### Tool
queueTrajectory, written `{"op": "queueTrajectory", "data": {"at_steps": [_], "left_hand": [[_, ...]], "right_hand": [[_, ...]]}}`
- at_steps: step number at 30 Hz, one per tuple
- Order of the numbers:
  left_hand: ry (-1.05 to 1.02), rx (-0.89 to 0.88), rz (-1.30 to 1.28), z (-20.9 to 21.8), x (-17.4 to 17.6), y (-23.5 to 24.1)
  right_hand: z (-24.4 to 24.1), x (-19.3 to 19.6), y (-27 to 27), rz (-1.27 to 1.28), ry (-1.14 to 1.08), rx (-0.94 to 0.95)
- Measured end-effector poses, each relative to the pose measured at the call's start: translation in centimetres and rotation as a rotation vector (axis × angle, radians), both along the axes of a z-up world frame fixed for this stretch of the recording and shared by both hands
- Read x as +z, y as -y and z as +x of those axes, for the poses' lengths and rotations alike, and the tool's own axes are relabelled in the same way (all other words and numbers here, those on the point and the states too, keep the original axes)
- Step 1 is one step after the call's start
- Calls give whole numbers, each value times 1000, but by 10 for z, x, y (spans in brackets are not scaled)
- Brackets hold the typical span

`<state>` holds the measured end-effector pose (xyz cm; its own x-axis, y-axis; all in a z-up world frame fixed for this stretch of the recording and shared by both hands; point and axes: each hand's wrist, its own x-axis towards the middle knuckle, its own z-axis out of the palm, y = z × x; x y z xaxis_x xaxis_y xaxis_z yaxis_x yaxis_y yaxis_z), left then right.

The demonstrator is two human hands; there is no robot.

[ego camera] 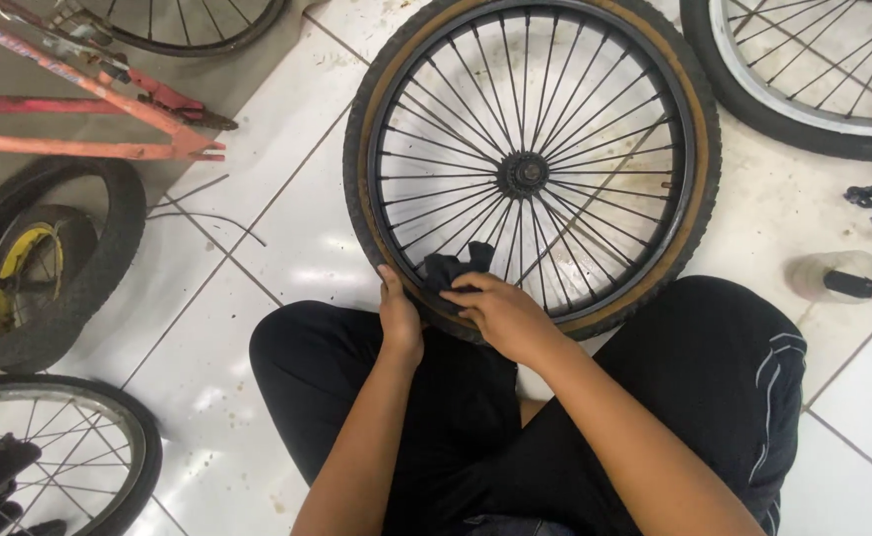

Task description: The person cleans the hub and spokes of a bicycle wheel using a cloth.

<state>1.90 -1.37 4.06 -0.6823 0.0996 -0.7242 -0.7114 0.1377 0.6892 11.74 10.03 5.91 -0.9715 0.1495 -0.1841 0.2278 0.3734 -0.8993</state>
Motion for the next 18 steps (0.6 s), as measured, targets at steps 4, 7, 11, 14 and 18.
{"op": "queueTrajectory", "data": {"at_steps": [4,7,11,14,18], "left_hand": [[-6,5,-38,-6,0,3],[-37,-3,-45,-10,-5,1],[-21,4,-52,-4,-2,3],[-39,20,-33,-5,-22,7],[-39,29,1,-11,-29,7]], "right_hand": [[20,-13,-12,-154,100,74],[24,-25,-35,117,109,146],[10,-18,-57,190,14,-55],[-7,-36,-64,367,-193,-266],[-13,-52,-55,455,-312,-377]]}}
